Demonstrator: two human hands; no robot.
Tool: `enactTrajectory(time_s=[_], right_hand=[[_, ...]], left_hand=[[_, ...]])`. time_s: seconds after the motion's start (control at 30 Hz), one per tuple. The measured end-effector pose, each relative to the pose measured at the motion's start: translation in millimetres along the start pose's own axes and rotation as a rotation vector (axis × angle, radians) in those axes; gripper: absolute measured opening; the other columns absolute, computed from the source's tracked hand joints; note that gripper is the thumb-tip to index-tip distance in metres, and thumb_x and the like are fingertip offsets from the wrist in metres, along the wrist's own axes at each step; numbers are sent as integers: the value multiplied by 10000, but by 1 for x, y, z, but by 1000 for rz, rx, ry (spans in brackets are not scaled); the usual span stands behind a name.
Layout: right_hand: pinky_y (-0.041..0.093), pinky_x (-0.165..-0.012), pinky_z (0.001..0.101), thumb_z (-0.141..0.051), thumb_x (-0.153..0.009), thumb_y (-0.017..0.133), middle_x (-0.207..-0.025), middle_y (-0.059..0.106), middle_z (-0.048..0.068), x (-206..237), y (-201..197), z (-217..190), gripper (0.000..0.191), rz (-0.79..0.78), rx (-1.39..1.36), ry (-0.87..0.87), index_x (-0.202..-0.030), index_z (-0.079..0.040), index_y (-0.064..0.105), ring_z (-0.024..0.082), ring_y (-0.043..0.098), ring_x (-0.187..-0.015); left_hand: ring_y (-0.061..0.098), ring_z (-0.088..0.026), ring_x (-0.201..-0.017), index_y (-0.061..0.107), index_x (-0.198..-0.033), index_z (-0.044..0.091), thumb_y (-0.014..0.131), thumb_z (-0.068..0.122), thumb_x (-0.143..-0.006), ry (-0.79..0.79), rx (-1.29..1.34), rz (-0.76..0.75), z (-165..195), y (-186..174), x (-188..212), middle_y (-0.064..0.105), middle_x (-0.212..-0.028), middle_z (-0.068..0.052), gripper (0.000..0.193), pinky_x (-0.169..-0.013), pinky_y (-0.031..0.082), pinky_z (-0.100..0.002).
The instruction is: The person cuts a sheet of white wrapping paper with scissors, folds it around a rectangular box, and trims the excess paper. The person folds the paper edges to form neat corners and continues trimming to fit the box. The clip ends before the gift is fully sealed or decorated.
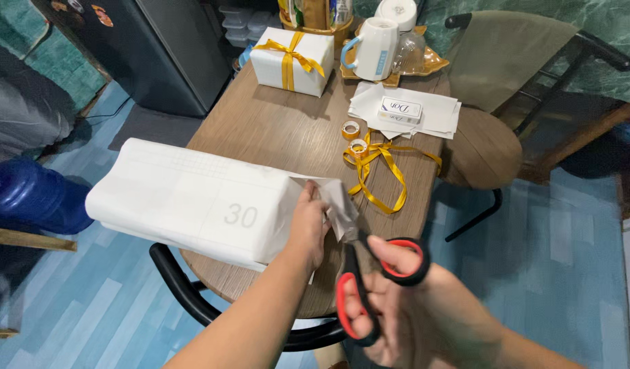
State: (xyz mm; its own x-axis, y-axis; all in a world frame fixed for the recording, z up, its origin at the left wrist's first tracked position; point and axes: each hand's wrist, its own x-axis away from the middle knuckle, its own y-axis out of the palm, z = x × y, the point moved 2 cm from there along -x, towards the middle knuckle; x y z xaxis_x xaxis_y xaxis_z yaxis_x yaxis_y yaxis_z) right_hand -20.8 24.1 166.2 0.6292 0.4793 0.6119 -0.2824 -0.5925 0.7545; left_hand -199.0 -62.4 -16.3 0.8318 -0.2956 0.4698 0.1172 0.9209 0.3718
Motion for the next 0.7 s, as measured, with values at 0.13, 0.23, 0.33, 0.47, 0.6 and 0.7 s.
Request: enactTrajectory(time_s=[0.13, 0.23, 0.33, 0.47, 0.6, 0.7], right_hand=[[524, -620, 251, -602, -918, 590, -787, 651, 63, -10, -2, 1, 561, -50, 14, 10, -936, -42, 624, 142, 646, -685], [488, -564, 264, -584, -965, 628, -762, 680, 78, -10, -12, -7, 545, 71, 290, -137, -952, -39, 652, 166, 644, -637], [453, -484, 297, -432, -857, 710, -676, 687, 69, 1, -35, -34, 397, 536, 575, -301, -939, -44, 712, 203, 634, -535], [409, -505, 264, -332, -802, 826, -641, 639, 15, 17, -63, -78, 310, 647, 1090, -434, -910, -67, 706, 93, 545, -548], [449, -535, 232, -316, -805, 784, -687, 739, -37, 21, -89, -107, 285, 603, 1286, -392, -958, -85, 719, 48, 578, -585], [437, -572, 272, -342, -844, 810, -694, 653, 39, 19, -101, -122, 345, 649, 1557, -160, -959, -40, 688, 105, 570, -629]], left_hand=[[502, -211, -1262, 443, -1503, 167, 477, 254, -914, -54, 5, 114, -8, -3, 12, 505, -1453, -24, 597, -968, 407, -419], [578, -276, -1134, 476, -1448, 78, 642, 351, -910, 36, -51, 267, -16, 4, 22, 594, -1348, -194, 626, -894, 453, -386], [601, -282, -1143, 405, -1387, 24, 786, 254, -797, 288, -347, 358, -17, 12, 28, 576, -1298, -157, 739, -958, 494, -376], [680, -298, -1002, 533, -1272, 8, 672, 103, -798, 401, -546, 416, -15, 5, 40, 688, -1099, -180, 503, -890, 539, -391], [674, -350, -1007, 590, -1198, -5, 630, 21, -845, 615, -805, 355, 15, -17, 60, 690, -1079, -219, 357, -900, 517, -428], [677, -351, -1007, 648, -1107, 32, 638, 41, -891, 565, -934, 307, 37, -29, 76, 704, -1066, -185, 217, -895, 527, -424]])
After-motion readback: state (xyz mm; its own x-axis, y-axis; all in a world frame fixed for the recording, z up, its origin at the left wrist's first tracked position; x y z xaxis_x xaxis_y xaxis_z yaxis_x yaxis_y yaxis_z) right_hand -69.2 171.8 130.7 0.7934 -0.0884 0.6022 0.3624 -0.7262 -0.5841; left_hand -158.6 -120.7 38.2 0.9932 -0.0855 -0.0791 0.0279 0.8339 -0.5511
